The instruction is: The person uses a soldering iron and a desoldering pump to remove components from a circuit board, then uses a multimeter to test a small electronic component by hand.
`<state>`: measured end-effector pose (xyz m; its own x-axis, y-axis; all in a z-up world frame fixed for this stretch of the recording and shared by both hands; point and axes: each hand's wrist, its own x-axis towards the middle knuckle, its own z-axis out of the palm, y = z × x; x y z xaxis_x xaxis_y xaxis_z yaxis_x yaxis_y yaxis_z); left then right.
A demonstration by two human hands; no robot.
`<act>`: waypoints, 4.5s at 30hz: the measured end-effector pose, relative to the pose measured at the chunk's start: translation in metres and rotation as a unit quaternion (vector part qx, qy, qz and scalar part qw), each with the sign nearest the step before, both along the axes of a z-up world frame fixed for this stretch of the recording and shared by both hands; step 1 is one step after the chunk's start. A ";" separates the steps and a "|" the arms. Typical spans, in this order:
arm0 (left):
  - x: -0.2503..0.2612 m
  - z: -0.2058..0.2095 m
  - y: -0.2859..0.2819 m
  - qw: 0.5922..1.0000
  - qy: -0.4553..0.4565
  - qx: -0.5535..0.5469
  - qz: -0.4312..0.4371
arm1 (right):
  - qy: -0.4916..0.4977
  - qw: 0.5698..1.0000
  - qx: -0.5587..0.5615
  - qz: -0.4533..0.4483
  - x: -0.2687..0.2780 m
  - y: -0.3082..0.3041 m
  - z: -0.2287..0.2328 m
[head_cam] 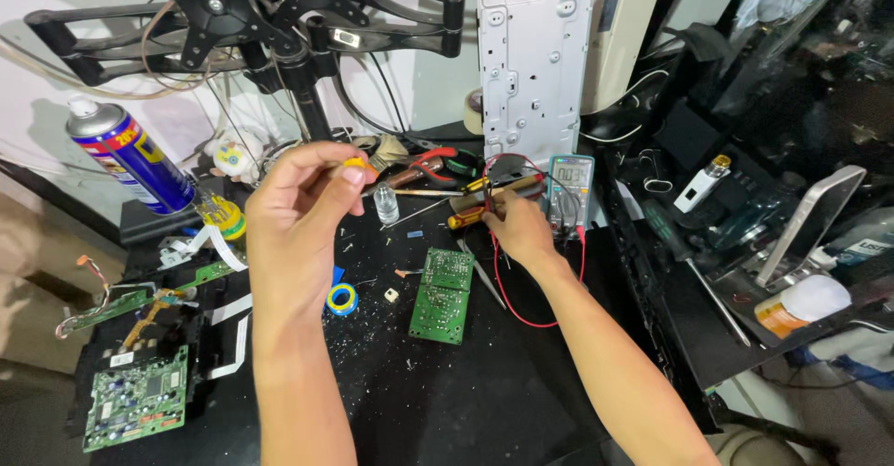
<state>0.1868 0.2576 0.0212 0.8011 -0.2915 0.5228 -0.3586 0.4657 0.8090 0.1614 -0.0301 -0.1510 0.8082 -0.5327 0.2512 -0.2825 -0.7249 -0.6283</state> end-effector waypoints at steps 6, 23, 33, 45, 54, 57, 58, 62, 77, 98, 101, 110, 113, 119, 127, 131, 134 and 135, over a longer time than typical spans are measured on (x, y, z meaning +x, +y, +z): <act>0.007 0.000 -0.035 0.999 -0.030 -0.005 -0.044 | -0.112 0.981 0.111 0.114 0.007 -0.014 -0.010; 0.020 -0.001 -0.041 0.998 0.000 -0.050 -0.030 | -0.360 0.741 0.529 0.203 0.004 0.056 0.115; 0.029 -0.006 -0.051 0.992 -0.121 -0.034 0.009 | -0.410 0.670 0.568 0.244 0.020 0.066 0.153; 0.027 -0.015 -0.065 0.996 -0.083 0.018 0.041 | -0.418 0.653 0.584 0.240 0.015 0.045 0.146; 0.042 -0.032 -0.080 0.983 0.054 -0.158 -0.075 | -0.442 0.636 0.586 0.240 0.013 0.063 0.148; 0.046 -0.033 -0.080 0.981 0.065 -0.172 -0.067 | -0.401 0.662 0.565 0.287 0.009 0.062 0.151; 0.046 -0.034 -0.080 0.983 0.052 -0.164 -0.066 | -0.385 0.685 0.550 0.283 0.007 0.063 0.152; 0.045 -0.034 -0.079 0.987 0.031 -0.149 -0.058 | -0.366 0.705 0.530 0.297 0.005 0.065 0.153; 0.037 -0.022 -0.071 0.996 0.042 -0.077 0.018 | -0.371 0.724 0.497 0.301 0.007 0.066 0.147; 0.040 -0.027 -0.072 0.996 0.048 -0.076 -0.020 | -0.345 0.716 0.534 0.288 -0.006 0.060 0.158; 0.041 -0.025 -0.071 0.988 0.090 -0.119 -0.043 | -0.374 0.697 0.536 0.295 -0.003 0.056 0.155; 0.038 -0.023 -0.074 0.985 0.096 -0.123 -0.074 | -0.388 0.677 0.559 0.279 0.002 0.050 0.152; 0.035 -0.022 -0.078 0.982 0.106 -0.137 -0.079 | -0.396 0.673 0.553 0.291 0.001 0.051 0.151; 0.031 -0.023 -0.080 0.972 0.113 -0.170 -0.119 | -0.397 0.665 0.557 0.300 0.002 0.054 0.149; 0.033 -0.025 -0.081 0.964 0.132 -0.173 -0.154 | -0.402 0.650 0.574 0.294 0.004 0.054 0.148; 0.035 -0.027 -0.081 0.963 0.135 -0.174 -0.156 | -0.406 0.653 0.568 0.293 0.006 0.053 0.145; 0.036 -0.028 -0.080 0.963 0.136 -0.173 -0.156 | -0.406 0.662 0.560 0.288 0.006 0.054 0.145; 0.036 -0.028 -0.080 0.963 0.135 -0.174 -0.157 | -0.407 0.662 0.559 0.288 0.006 0.054 0.145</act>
<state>0.2226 0.1776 -0.0071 0.8222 -0.3868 0.4175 0.0456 0.7760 0.6291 0.1673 0.0241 -0.0057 0.7972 -0.4156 0.4379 0.6013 0.4816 -0.6375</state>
